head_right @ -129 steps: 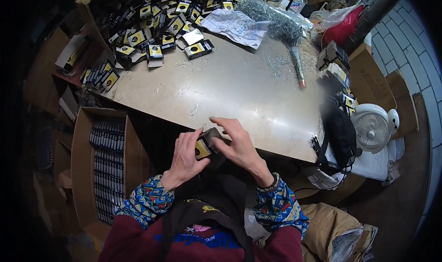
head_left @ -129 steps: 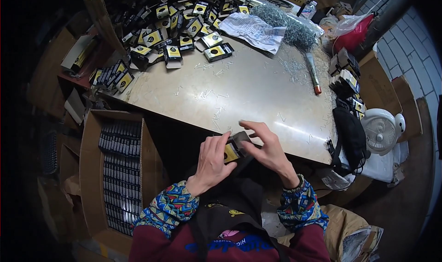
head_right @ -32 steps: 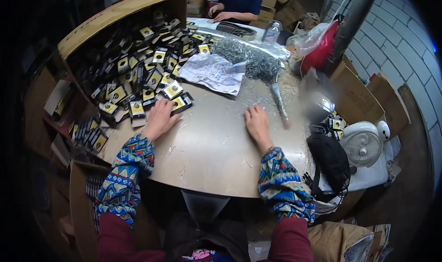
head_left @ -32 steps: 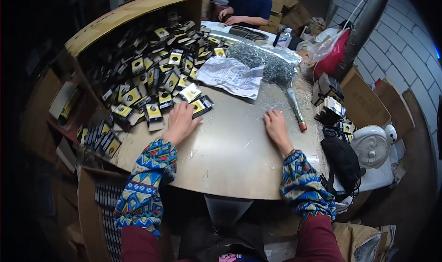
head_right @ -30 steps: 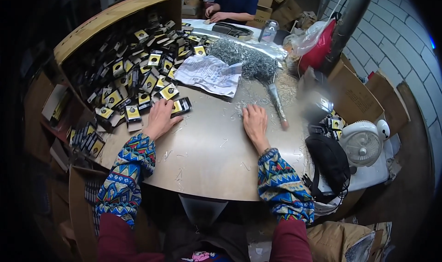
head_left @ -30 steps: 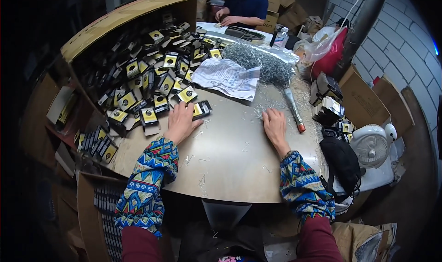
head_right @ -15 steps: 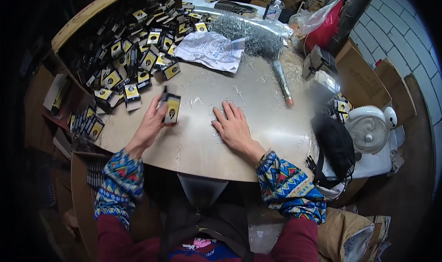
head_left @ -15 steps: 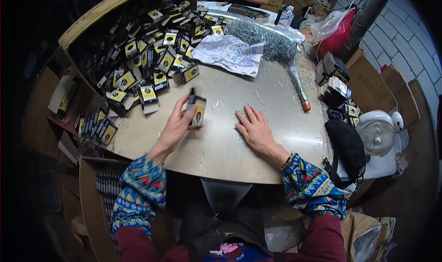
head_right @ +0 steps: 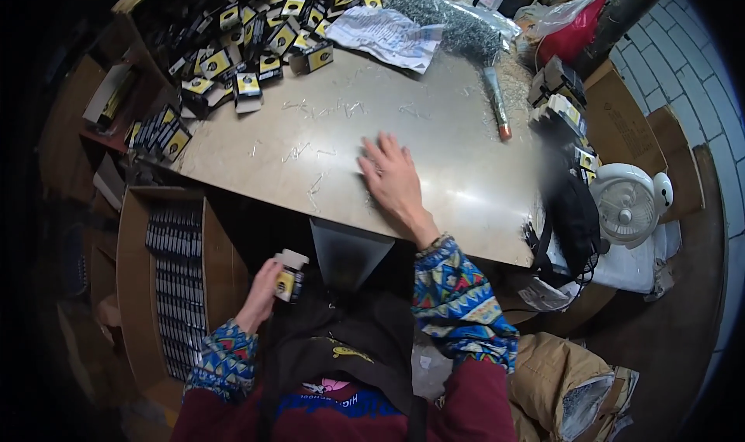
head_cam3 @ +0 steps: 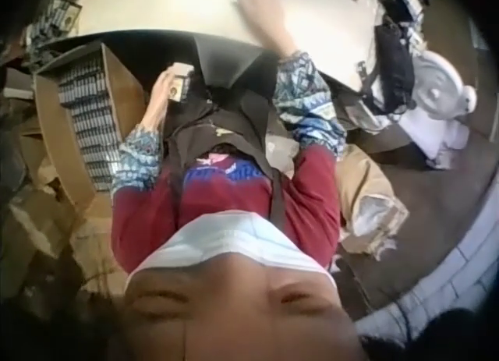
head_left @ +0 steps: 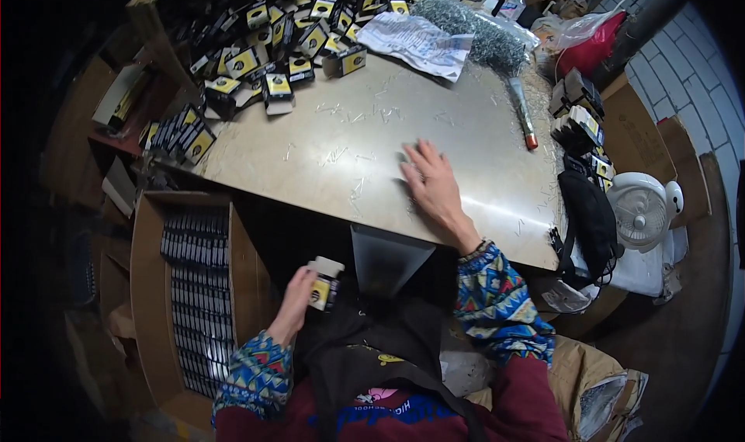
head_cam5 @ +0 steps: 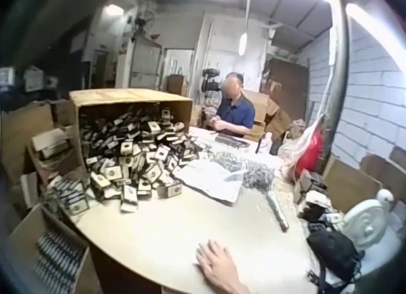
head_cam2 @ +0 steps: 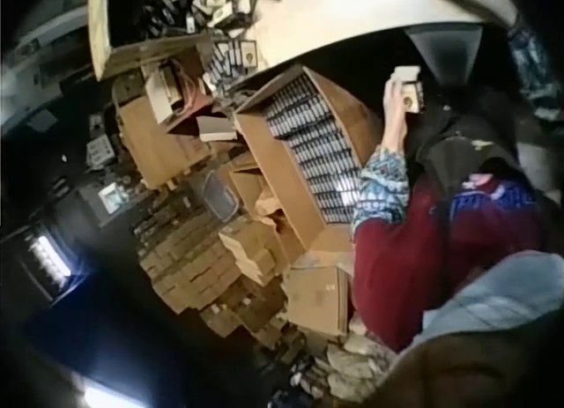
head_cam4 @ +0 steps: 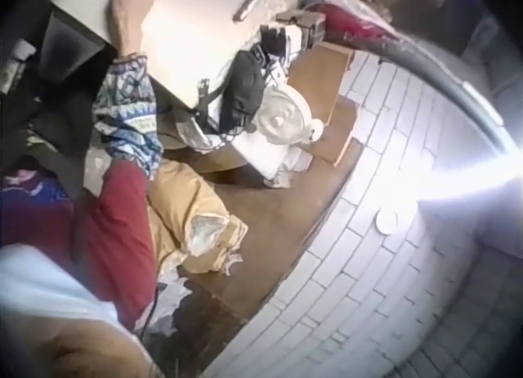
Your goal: Packaging small electrical components into individual cardboard boxes at a workbench.
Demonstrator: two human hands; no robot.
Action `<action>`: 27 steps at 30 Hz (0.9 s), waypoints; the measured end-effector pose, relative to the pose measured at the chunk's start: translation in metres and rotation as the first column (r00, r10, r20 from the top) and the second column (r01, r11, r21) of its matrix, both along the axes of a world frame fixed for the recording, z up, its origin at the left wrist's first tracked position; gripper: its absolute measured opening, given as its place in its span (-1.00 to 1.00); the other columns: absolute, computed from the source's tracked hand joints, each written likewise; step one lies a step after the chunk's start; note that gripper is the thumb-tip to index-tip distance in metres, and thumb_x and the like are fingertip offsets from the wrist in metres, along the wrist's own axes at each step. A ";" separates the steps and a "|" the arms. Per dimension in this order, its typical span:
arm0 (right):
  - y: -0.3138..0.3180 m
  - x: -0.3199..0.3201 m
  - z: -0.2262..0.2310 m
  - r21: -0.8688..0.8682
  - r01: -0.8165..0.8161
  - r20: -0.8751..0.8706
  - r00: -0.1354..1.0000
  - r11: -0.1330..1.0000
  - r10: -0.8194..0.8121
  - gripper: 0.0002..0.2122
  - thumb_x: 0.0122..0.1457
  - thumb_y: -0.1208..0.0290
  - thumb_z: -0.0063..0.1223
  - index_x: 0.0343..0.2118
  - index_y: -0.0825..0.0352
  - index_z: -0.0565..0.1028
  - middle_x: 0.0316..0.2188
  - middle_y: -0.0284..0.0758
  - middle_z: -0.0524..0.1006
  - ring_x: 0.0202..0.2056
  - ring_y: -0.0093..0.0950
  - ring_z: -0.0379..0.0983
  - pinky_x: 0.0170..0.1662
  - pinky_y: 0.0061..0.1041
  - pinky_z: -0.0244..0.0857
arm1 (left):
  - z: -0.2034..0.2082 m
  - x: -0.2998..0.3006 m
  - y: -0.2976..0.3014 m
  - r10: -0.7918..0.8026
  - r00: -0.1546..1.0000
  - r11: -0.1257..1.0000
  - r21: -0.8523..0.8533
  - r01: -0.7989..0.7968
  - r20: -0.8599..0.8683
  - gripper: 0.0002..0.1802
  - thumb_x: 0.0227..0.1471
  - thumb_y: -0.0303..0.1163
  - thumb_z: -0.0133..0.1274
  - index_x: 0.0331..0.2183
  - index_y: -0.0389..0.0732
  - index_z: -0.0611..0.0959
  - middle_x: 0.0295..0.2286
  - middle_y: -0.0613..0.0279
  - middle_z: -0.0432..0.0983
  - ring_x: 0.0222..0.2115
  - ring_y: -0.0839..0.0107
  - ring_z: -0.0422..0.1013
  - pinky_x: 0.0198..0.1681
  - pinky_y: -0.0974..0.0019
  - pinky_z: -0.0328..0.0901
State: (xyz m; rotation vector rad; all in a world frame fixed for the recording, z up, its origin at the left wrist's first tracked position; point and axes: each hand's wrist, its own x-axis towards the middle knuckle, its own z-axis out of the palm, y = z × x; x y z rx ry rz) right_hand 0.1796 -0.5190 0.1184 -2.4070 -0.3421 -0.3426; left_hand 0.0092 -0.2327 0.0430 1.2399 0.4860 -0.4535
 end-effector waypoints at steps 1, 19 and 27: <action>0.012 -0.008 0.006 -0.101 -0.055 0.012 0.998 0.993 0.056 -0.62 0.30 0.22 -0.11 0.11 0.26 0.41 0.19 -0.05 0.31 0.27 -0.14 0.11 0.32 -0.13 -0.10 | -0.013 -0.006 -0.009 -0.103 0.995 0.990 0.094 0.103 -0.007 -0.75 0.24 -0.31 -0.10 -0.12 -0.22 0.51 -0.32 0.35 0.47 -0.28 0.60 0.38 -0.21 0.49 0.28; 0.039 -0.126 0.059 0.173 -0.150 -0.139 0.975 0.973 0.175 -0.70 -0.01 0.74 -0.06 -0.22 0.33 0.57 -0.17 -0.19 0.54 -0.17 -0.22 0.44 -0.10 -0.35 0.33 | -0.008 -0.039 -0.077 -0.177 0.984 0.977 -0.116 0.178 0.018 -0.66 0.02 -0.40 0.01 -0.13 -0.26 0.43 -0.29 0.24 0.45 -0.26 0.47 0.36 -0.17 0.41 0.28; 0.055 -0.184 -0.020 -0.164 -0.381 -0.152 0.921 0.910 0.358 -0.62 -0.10 0.64 0.05 -0.12 0.43 0.45 -0.24 -0.20 0.46 -0.19 -0.23 0.38 -0.17 -0.34 0.33 | -0.017 -0.043 -0.087 -0.454 0.846 0.766 0.608 0.210 0.280 -0.38 -0.15 -0.33 0.27 -0.13 -0.33 0.31 -0.26 -0.15 0.45 -0.19 -0.14 0.42 -0.14 0.04 0.32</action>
